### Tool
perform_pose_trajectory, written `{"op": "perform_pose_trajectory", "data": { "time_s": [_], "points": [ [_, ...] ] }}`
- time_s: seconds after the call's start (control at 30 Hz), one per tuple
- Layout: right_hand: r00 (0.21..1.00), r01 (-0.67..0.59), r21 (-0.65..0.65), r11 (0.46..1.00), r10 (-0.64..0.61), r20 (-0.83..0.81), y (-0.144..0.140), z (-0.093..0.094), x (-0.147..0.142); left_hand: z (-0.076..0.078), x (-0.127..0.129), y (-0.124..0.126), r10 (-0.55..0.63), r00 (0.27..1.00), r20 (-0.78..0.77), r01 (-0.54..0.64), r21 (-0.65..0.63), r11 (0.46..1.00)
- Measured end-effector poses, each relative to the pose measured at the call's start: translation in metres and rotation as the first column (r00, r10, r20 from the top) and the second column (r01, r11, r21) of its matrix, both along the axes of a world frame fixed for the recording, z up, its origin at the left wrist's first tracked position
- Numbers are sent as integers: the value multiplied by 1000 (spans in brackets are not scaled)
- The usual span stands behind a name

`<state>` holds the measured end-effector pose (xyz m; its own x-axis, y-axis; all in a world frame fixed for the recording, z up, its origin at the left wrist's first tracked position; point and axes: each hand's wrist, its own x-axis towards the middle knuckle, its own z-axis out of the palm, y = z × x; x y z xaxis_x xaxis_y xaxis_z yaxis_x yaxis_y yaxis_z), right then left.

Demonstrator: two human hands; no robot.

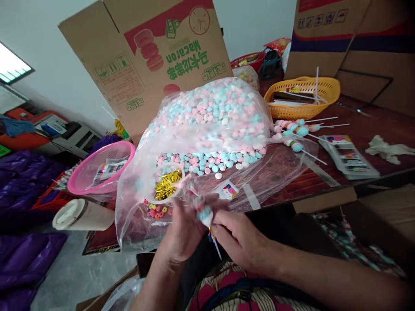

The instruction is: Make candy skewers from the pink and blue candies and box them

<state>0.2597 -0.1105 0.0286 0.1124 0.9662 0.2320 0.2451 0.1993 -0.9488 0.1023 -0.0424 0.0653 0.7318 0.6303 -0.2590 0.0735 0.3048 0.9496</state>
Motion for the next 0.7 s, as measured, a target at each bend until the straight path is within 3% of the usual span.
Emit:
{"op": "perform_pose_trajectory", "data": {
  "time_s": [0.07, 0.13, 0.2, 0.3, 0.37, 0.43, 0.5, 0.57, 0.63, 0.7],
  "points": [
    [982, -120, -71, 990, 108, -158, 2, 0, -6, -6, 5, -3, 136, 974, 180, -122, -92, 988],
    [946, -105, -186, 977, 40, -323, 6, -1, -6, -11, 4, -1, 237, 927, 290, -203, -141, 969],
    [939, -46, -223, 974, -34, -343, 8, -2, -2, -17, 0, 0, 239, 945, 224, -221, -105, 970],
    [1000, 19, 14, 1000, -19, -5, 3, -4, -1, -30, -1, -5, 94, 995, -25, -97, -130, 987],
    [959, 5, 182, 983, -56, 277, -2, -6, -5, -37, 2, -13, 16, 997, -73, -31, -211, 977],
    [897, -12, 233, 972, -92, 432, -6, -8, -8, -39, 7, -18, 5, 999, -46, -16, -246, 969],
    [881, -23, 169, 985, -60, 470, -7, -7, -3, -36, 8, -19, -7, 998, -59, -5, -205, 979],
    [905, -93, 22, 995, 76, 418, -8, -5, 11, -29, 6, -15, -83, 986, -143, 61, -154, 986],
    [924, -201, -126, 971, 231, 305, -11, -5, 33, -21, 4, -9, -229, 947, -225, 208, -114, 972],
    [951, -178, -167, 970, 213, 226, -15, -7, 60, -14, 7, -4, -350, 896, -275, 365, 5, 931]
  ]
}}
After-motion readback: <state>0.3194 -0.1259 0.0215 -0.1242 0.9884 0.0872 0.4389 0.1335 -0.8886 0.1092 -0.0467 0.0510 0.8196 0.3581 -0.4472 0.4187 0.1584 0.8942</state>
